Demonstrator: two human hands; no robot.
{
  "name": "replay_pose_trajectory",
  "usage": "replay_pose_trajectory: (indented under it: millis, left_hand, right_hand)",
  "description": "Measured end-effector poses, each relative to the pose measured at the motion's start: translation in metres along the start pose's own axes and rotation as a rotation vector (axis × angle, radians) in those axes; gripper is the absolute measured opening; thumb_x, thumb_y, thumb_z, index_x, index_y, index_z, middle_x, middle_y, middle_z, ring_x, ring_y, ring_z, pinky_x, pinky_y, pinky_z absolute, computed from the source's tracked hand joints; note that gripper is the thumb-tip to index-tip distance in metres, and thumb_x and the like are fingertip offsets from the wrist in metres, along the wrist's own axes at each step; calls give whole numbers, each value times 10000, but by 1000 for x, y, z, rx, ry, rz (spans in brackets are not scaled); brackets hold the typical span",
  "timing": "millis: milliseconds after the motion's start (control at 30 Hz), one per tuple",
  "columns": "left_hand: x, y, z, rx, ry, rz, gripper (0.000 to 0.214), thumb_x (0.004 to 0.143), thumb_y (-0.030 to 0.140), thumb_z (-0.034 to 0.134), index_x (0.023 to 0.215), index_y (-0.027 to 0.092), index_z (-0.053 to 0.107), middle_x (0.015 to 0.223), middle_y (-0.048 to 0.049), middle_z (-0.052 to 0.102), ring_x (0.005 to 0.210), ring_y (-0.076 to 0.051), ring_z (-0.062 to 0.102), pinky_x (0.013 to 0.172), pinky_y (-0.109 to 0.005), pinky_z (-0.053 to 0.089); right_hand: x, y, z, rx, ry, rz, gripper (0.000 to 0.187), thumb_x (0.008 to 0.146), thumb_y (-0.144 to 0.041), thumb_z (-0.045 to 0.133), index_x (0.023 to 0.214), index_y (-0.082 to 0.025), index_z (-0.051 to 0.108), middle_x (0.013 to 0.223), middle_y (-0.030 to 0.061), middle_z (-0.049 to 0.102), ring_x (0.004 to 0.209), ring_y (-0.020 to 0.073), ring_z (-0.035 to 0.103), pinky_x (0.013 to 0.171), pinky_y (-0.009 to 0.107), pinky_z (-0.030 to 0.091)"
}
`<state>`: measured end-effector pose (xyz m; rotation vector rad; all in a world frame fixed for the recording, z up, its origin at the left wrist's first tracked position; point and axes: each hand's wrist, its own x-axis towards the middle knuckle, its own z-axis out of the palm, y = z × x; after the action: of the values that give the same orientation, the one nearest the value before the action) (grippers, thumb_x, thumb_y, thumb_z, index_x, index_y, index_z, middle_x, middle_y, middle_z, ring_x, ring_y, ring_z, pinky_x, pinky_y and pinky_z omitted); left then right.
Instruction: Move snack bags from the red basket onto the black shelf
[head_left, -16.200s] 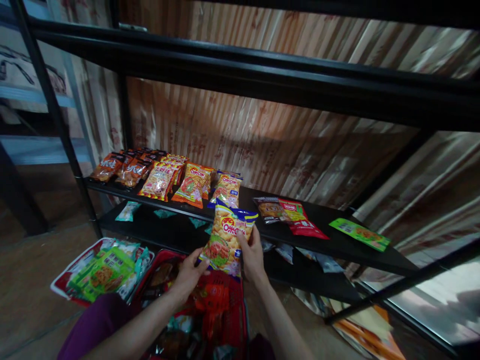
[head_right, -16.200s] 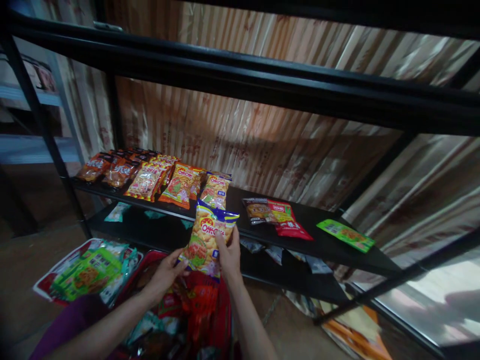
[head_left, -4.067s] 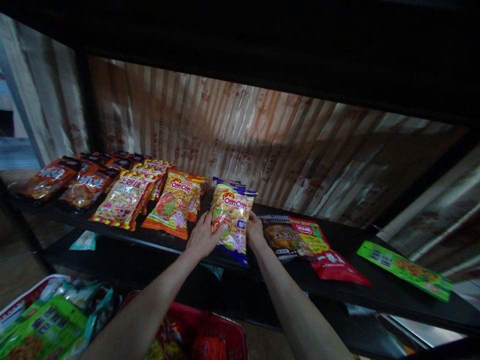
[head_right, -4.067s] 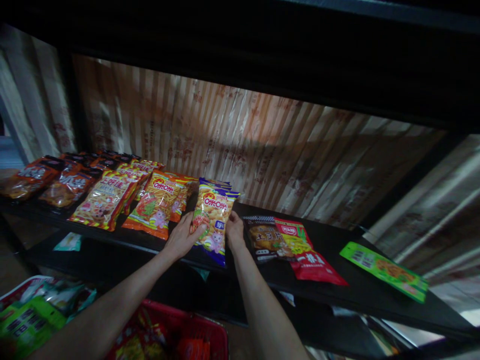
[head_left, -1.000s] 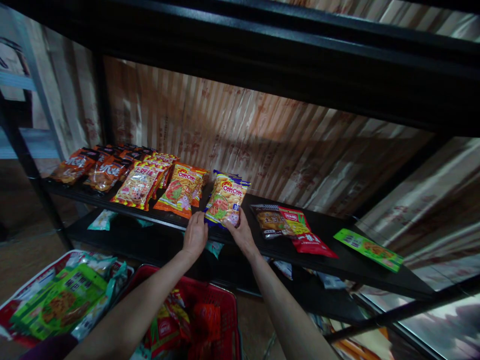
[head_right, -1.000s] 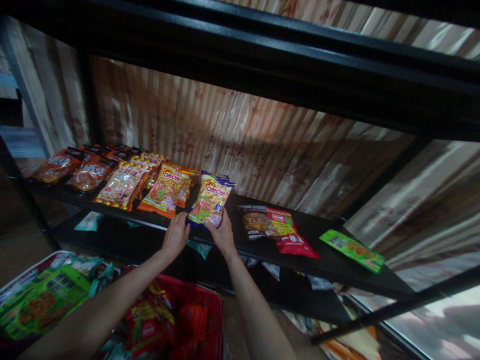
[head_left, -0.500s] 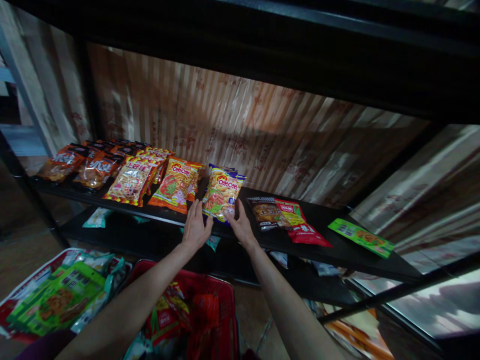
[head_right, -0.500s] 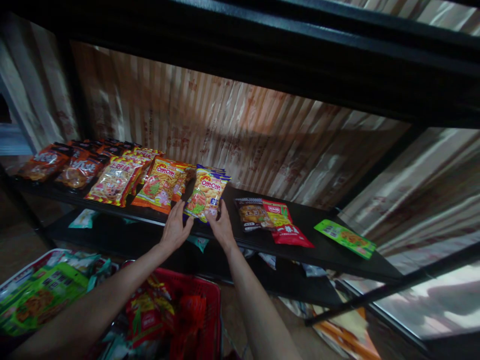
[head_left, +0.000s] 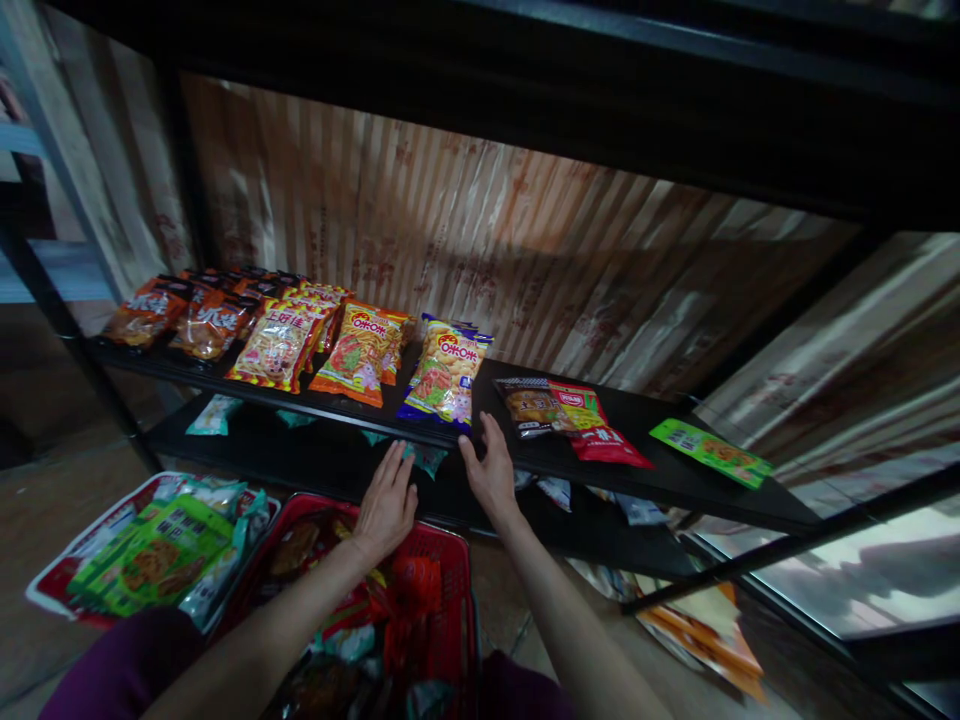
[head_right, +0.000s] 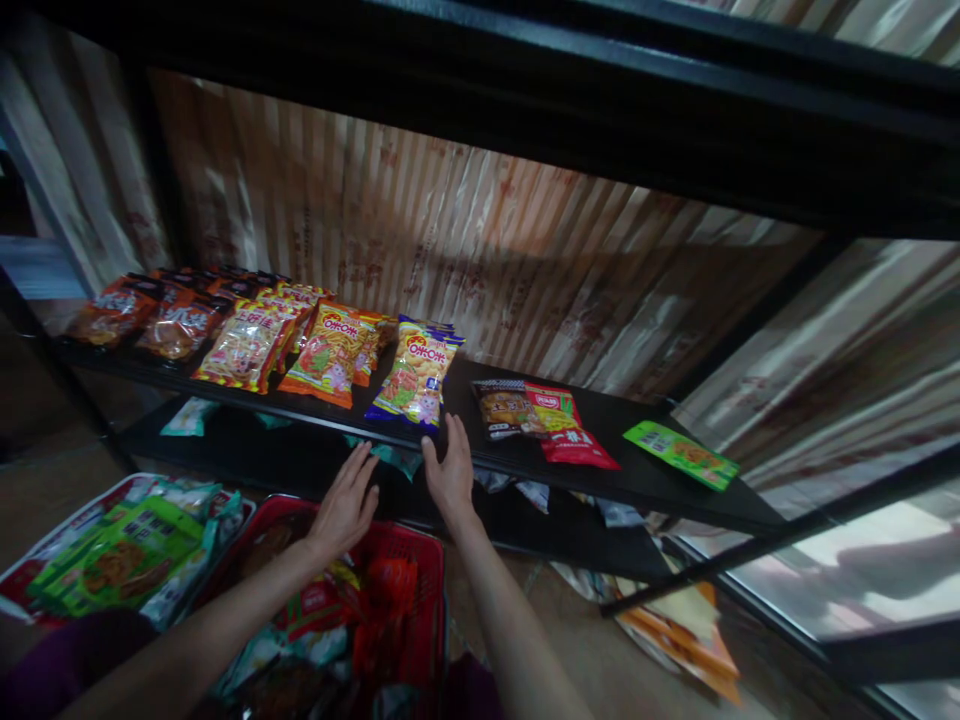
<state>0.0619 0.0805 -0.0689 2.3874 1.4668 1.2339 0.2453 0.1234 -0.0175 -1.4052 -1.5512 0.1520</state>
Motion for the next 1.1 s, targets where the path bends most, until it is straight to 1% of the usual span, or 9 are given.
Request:
replay_pose_trajectory:
  millis: [133, 200, 267, 333, 533, 700, 800, 900, 1100]
  left_hand:
    - [-24, 6, 7, -16, -114, -96, 374, 856, 135, 382, 1182, 106, 561, 1438, -153, 398, 1363, -257, 321, 1095, -430, 355]
    - [-39, 10, 11, -12, -195, -143, 390, 826, 110, 393, 1169, 102, 578, 1432, -150, 412, 1349, -262, 345, 1091, -429, 360]
    - [-53, 14, 13, -9, -283, -192, 424, 807, 85, 386, 1186, 95, 576, 1435, -149, 411, 1341, -258, 359, 1098, -420, 347]
    - [-63, 19, 12, -21, -374, -248, 460, 805, 67, 363, 1223, 70, 556, 1438, -163, 407, 1339, -242, 367, 1112, -388, 323]
    - [-89, 26, -1, -94, -585, -369, 512, 811, 118, 386, 1304, 25, 485, 1468, -170, 359, 1329, -200, 386, 1106, -258, 298]
    - [-135, 8, -7, -133, -753, -422, 556, 746, 71, 398, 1288, 96, 522, 1424, -112, 444, 1325, -152, 389, 1109, -221, 259]
    - [-154, -9, -14, -96, -841, -438, 503, 743, 112, 431, 1223, 160, 573, 1387, -87, 492, 1286, -170, 441, 1090, -261, 296]
    - [-155, -25, -19, -23, -946, -417, 392, 756, 169, 458, 1112, 176, 621, 1310, -92, 558, 1231, -199, 492, 1058, -301, 334]
    - [-145, -55, -12, 20, -1027, -342, 272, 781, 185, 431, 963, 193, 632, 1084, -85, 667, 1042, -220, 591, 933, -343, 424]
  right_hand:
    - [-38, -7, 7, -33, 9, -9, 514, 873, -389, 428, 1291, -93, 475, 1366, 184, 474, 1292, 249, 421, 1066, 466, 360]
    - [-67, -7, 15, -40, -89, 33, 452, 863, -359, 433, 1220, -106, 547, 1319, 173, 524, 1252, 245, 469, 1052, 450, 383]
    - [-98, -8, 25, -58, -245, 95, 371, 841, -305, 456, 1118, -127, 626, 1275, 156, 568, 1213, 238, 514, 1034, 415, 411]
    - [-125, -9, 33, -75, -368, 159, 347, 819, -235, 459, 1073, -108, 658, 1251, 168, 590, 1181, 238, 550, 1018, 379, 432]
    - [-170, -25, 38, -115, -525, 220, 417, 795, -92, 417, 1150, -92, 635, 1200, 154, 640, 1155, 208, 581, 1028, 318, 411]
    - [-203, -33, 33, 5, -734, 231, 388, 793, -95, 425, 1069, -168, 687, 1082, 103, 706, 1046, 201, 646, 939, 311, 468]
    - [-224, -28, 34, -9, -760, 273, 376, 794, -127, 449, 1090, -156, 679, 1108, 111, 695, 1072, 205, 633, 951, 303, 454]
    - [-236, -21, 38, -81, -771, 331, 385, 791, -137, 465, 1121, -110, 661, 1129, 137, 682, 1075, 207, 630, 947, 275, 448]
    - [-233, -14, 46, -177, -851, 339, 352, 804, -159, 479, 1090, -123, 681, 1096, 127, 698, 1039, 209, 649, 910, 258, 464]
